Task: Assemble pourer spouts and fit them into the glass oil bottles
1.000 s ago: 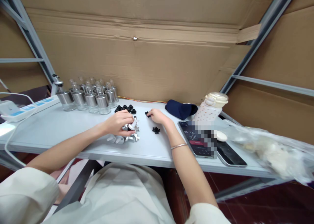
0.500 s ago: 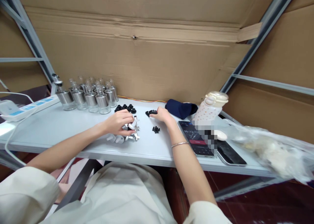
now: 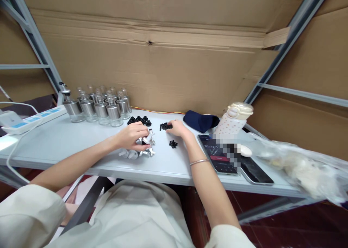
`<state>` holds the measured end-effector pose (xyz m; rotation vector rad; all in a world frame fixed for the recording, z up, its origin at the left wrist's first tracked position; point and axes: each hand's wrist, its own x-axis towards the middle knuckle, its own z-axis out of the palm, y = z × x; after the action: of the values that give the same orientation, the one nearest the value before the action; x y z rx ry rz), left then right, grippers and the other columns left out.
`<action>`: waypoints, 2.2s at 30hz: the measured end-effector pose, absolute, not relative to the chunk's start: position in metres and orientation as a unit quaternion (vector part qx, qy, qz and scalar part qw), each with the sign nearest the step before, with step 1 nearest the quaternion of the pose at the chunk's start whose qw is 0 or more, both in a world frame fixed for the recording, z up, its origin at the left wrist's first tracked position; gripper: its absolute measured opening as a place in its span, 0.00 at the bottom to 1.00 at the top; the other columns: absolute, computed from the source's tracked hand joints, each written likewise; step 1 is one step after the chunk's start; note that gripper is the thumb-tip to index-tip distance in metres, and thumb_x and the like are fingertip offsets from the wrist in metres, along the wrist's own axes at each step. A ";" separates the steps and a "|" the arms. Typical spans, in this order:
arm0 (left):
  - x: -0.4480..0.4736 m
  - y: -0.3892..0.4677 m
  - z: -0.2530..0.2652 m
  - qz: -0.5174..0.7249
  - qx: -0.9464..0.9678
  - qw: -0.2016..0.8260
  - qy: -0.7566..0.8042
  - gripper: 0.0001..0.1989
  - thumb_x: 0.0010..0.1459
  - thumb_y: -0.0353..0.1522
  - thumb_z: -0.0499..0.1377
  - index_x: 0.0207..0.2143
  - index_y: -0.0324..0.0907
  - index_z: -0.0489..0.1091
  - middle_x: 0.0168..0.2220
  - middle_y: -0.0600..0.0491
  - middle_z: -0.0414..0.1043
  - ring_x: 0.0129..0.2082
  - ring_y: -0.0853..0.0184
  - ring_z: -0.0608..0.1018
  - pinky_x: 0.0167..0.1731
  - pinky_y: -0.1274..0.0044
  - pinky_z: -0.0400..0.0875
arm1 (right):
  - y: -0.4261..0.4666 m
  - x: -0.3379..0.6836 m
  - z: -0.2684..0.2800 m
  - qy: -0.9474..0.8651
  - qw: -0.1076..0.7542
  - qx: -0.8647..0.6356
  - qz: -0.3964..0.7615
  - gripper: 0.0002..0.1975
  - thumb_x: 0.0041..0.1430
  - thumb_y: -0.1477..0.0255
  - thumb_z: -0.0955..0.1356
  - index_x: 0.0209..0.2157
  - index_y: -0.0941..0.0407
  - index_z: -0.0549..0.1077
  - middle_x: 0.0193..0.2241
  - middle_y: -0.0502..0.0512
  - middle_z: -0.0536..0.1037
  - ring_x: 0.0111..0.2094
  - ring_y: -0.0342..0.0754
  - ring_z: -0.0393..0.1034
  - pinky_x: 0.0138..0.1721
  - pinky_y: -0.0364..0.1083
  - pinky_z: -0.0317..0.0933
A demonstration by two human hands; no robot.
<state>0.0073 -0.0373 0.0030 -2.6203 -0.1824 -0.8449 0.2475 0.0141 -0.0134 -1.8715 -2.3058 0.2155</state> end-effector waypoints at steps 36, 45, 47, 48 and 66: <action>0.009 -0.036 -0.004 -0.238 -0.953 0.164 -0.090 0.13 0.59 0.40 0.53 0.29 0.41 0.66 0.25 0.54 0.69 0.23 0.69 0.69 0.29 0.76 0.60 | -0.031 0.217 0.021 -0.796 0.201 -0.344 0.456 0.21 0.54 0.57 0.66 0.17 0.57 0.61 0.16 0.42 0.53 0.21 0.38 0.44 0.26 0.43 0.42; 0.007 -0.037 0.004 -0.284 -0.938 0.182 -0.075 0.13 0.61 0.41 0.53 0.31 0.40 0.66 0.29 0.50 0.70 0.26 0.69 0.70 0.31 0.77 0.62 | -0.026 0.250 0.026 -0.756 0.252 -0.426 0.429 0.17 0.46 0.60 0.71 0.30 0.60 0.75 0.21 0.48 0.69 0.24 0.40 0.58 0.29 0.43 0.53; 0.007 -0.037 0.003 -0.280 -0.941 0.175 -0.078 0.13 0.61 0.41 0.52 0.30 0.40 0.66 0.28 0.51 0.70 0.25 0.69 0.70 0.31 0.76 0.62 | -0.025 0.255 0.025 -0.747 0.220 -0.456 0.430 0.16 0.44 0.62 0.72 0.31 0.60 0.75 0.24 0.50 0.73 0.25 0.41 0.62 0.29 0.43 0.56; 0.007 -0.037 0.003 -0.278 -0.941 0.174 -0.080 0.14 0.61 0.41 0.52 0.30 0.40 0.66 0.28 0.51 0.70 0.25 0.69 0.70 0.31 0.76 0.62 | -0.024 0.257 0.024 -0.744 0.201 -0.472 0.429 0.15 0.43 0.64 0.72 0.31 0.60 0.74 0.24 0.51 0.75 0.26 0.41 0.65 0.29 0.43 0.57; 0.007 -0.037 0.003 -0.278 -0.937 0.192 -0.082 0.16 0.62 0.42 0.51 0.28 0.40 0.65 0.26 0.51 0.71 0.25 0.68 0.70 0.30 0.76 0.63 | -0.002 0.275 0.004 -0.749 0.129 -0.600 0.252 0.04 0.47 0.76 0.68 0.21 0.58 0.74 0.17 0.50 0.73 0.21 0.42 0.66 0.26 0.41 0.59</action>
<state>0.0069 -0.0365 0.0032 -2.6313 -0.2309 -0.7804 0.2754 -0.0025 0.0044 -1.7429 -2.1761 0.7335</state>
